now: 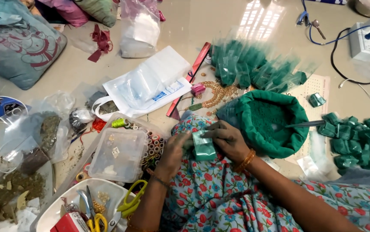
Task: The person packages green glitter powder into small mesh sachets and seals them for transport.
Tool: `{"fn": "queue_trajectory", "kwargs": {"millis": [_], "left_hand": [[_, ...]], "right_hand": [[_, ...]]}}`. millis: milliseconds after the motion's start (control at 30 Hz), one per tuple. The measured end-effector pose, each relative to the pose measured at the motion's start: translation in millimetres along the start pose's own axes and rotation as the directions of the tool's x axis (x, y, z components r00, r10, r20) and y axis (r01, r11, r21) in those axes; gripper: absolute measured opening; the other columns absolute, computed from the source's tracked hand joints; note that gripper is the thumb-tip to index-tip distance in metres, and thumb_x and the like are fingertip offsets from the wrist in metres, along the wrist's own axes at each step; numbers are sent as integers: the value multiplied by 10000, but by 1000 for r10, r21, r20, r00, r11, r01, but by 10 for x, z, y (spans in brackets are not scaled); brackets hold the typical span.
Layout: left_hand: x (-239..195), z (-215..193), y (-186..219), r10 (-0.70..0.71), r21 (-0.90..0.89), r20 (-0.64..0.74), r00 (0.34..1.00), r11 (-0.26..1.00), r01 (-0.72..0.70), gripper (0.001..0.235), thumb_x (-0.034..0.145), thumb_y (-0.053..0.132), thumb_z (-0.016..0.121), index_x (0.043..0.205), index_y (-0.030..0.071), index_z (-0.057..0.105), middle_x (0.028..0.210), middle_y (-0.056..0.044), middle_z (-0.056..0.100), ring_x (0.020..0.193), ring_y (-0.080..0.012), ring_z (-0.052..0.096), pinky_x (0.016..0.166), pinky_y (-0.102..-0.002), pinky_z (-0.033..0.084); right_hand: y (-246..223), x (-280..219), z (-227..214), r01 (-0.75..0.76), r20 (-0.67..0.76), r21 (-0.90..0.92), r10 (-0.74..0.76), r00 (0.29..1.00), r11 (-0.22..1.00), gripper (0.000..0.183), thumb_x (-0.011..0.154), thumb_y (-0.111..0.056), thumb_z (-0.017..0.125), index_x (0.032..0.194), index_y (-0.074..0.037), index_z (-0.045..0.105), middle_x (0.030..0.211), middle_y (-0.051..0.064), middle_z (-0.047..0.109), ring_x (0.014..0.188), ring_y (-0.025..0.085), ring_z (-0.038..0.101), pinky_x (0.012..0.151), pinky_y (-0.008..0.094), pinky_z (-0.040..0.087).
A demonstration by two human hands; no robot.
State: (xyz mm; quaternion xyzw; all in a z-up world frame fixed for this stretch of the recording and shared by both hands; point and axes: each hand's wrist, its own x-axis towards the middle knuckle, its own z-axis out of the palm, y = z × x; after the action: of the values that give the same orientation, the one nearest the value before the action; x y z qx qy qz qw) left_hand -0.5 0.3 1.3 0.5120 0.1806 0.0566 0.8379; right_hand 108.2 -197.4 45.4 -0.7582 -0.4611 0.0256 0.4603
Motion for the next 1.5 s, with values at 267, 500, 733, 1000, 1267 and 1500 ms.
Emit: {"fn": "queue_trajectory", "kwargs": {"millis": [267,500,733,1000,1267,1500], "left_hand": [[-148,134,193,14,242,112,994,969,-41,176,944,158,703,1042,18,744,843,46,658,704,-34,528,612,-205,428],[-148,138,146,78,132,173,982,986,-101,142,977,87,648,1055,-2,727,920,9,721,798,-48,631,719,-226,532],[-199,213,170,97,159,154,983,980,-122,151,977,93,627,1065,14,720,935,4,730,817,-44,634,730,-226,539],[-208,305,132,314,312,113,943,890,-334,100,962,94,703,1056,73,675,940,9,727,863,-46,656,753,-218,540],[-180,227,156,174,109,136,975,976,-189,108,948,20,672,1040,63,708,957,5,727,889,-58,635,787,-230,509],[-178,131,149,115,129,158,981,982,-135,121,952,47,656,1032,46,747,921,-11,707,821,-78,620,739,-246,511]], "right_hand": [[62,-69,-16,105,4,78,-106,994,991,276,868,27,621,1070,-90,768,1112,102,661,1063,248,676,929,335,535],[-476,-2,-97,-429,88,782,602,794,452,308,935,-152,597,1216,-122,721,1033,18,761,831,86,636,773,235,529],[-123,-142,101,-543,159,675,621,768,500,183,927,-165,750,1022,-9,734,775,-15,671,646,58,578,569,245,480],[-67,-184,145,-418,62,684,524,850,598,160,917,-82,736,1072,-41,732,853,-43,694,759,28,600,672,223,498],[129,-225,212,-282,13,727,398,917,626,87,942,-18,695,1022,1,724,1011,17,726,946,85,653,864,259,523],[110,-249,233,-275,-3,703,388,921,656,62,971,-16,668,1007,6,713,1015,27,719,957,98,644,884,272,517]]}}
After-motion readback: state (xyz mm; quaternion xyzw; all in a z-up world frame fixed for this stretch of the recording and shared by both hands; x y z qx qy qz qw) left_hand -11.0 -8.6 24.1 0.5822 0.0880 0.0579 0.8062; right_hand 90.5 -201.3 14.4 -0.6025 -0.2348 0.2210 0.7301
